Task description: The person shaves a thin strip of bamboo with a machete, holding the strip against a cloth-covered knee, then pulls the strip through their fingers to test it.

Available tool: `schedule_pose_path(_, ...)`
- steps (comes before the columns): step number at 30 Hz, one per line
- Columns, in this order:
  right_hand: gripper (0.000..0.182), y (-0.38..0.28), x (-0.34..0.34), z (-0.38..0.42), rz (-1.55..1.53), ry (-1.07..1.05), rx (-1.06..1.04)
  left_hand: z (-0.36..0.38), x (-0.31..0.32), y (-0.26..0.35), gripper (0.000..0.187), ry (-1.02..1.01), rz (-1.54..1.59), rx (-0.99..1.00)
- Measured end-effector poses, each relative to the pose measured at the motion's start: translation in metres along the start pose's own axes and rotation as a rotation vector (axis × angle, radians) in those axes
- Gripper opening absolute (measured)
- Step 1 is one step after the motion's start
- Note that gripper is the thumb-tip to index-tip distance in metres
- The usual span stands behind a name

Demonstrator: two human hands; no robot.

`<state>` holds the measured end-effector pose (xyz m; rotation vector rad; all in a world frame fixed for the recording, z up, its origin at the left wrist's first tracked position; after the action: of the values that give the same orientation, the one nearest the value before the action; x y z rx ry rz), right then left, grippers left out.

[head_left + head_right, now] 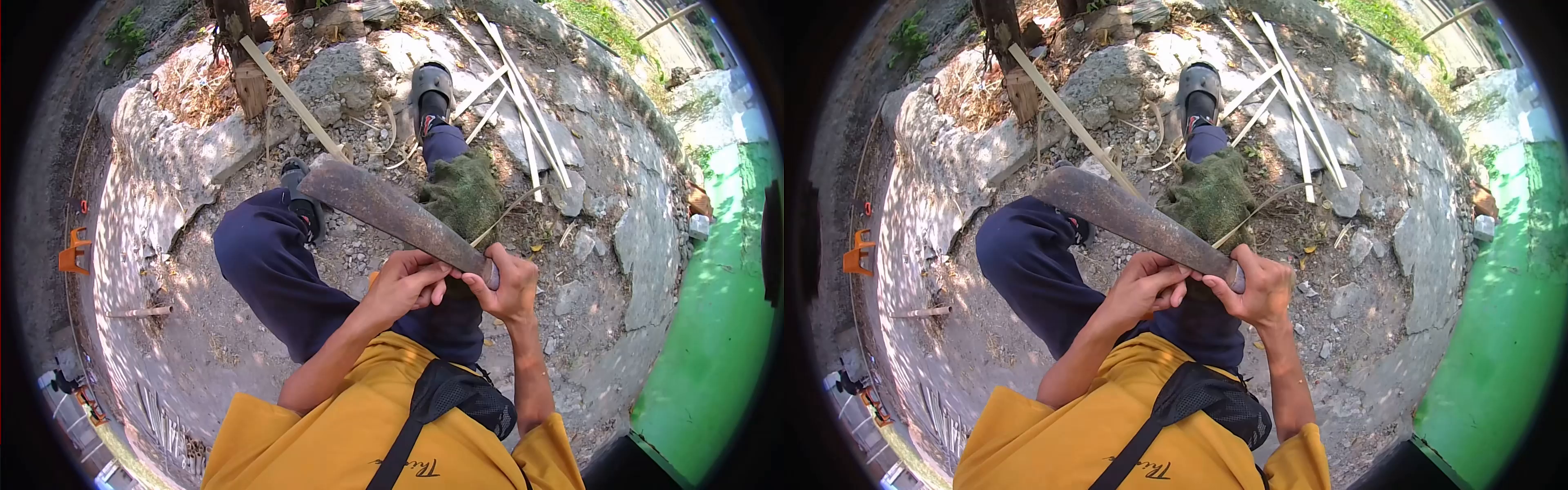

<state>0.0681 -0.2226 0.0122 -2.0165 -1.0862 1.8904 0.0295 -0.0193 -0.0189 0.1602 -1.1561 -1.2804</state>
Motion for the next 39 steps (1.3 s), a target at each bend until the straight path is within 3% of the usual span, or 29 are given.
schedule_pose_path(3,0.059,0.000,-0.002,0.000,0.011,-0.030,-0.037,0.002,0.012,-0.002,0.019,0.119,-0.101,0.132)
schedule_pose_path(5,0.059,-0.001,-0.003,-0.002,0.014,-0.044,-0.082,0.007,0.019,0.004,0.019,0.341,-0.484,0.386)
schedule_pose_path(6,0.059,-0.001,-0.005,-0.001,0.013,-0.042,-0.074,0.008,0.024,-0.001,0.018,0.371,-0.484,0.451)
schedule_pose_path(13,0.059,-0.009,-0.007,-0.003,0.038,-0.057,-0.073,0.006,0.008,-0.001,0.020,0.328,-0.574,0.399)
schedule_pose_path(15,0.059,-0.010,-0.008,-0.003,0.043,-0.063,-0.074,0.001,0.007,-0.003,0.021,0.236,-0.298,0.180)
schedule_pose_path(18,0.059,-0.010,-0.011,-0.005,0.019,-0.091,-0.060,-0.006,0.006,-0.006,0.021,0.245,-0.131,0.106)
schedule_pose_path(22,0.059,-0.009,-0.011,-0.007,0.012,-0.131,-0.044,-0.010,0.003,-0.015,0.021,0.215,-0.153,0.145)
schedule_pose_path(24,0.059,-0.009,-0.011,-0.007,0.006,-0.143,-0.033,-0.009,0.003,-0.015,0.020,0.275,-0.388,0.276)
schedule_pose_path(28,0.060,-0.017,-0.013,-0.008,0.055,-0.160,-0.001,-0.007,0.006,-0.019,0.020,0.309,-0.442,0.294)
schedule_pose_path(30,0.061,-0.019,-0.011,-0.007,0.091,-0.161,0.020,-0.006,0.006,-0.019,0.022,0.294,-0.238,0.233)
schedule_pose_path(39,0.058,-0.018,-0.008,-0.007,0.137,-0.126,0.019,0.002,-0.001,-0.019,0.023,0.163,-0.028,0.128)
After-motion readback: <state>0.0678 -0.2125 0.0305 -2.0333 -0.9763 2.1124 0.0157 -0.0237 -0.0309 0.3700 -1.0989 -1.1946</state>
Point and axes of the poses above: each hand's wrist, its own z-axis away from the middle knuckle, its own x-axis out of the palm, y = z × x, the point moved 4 cm from there along -z, towards the middle knuckle, and after that the axes turned 3 degrees about -z, right-handed, at the moved point
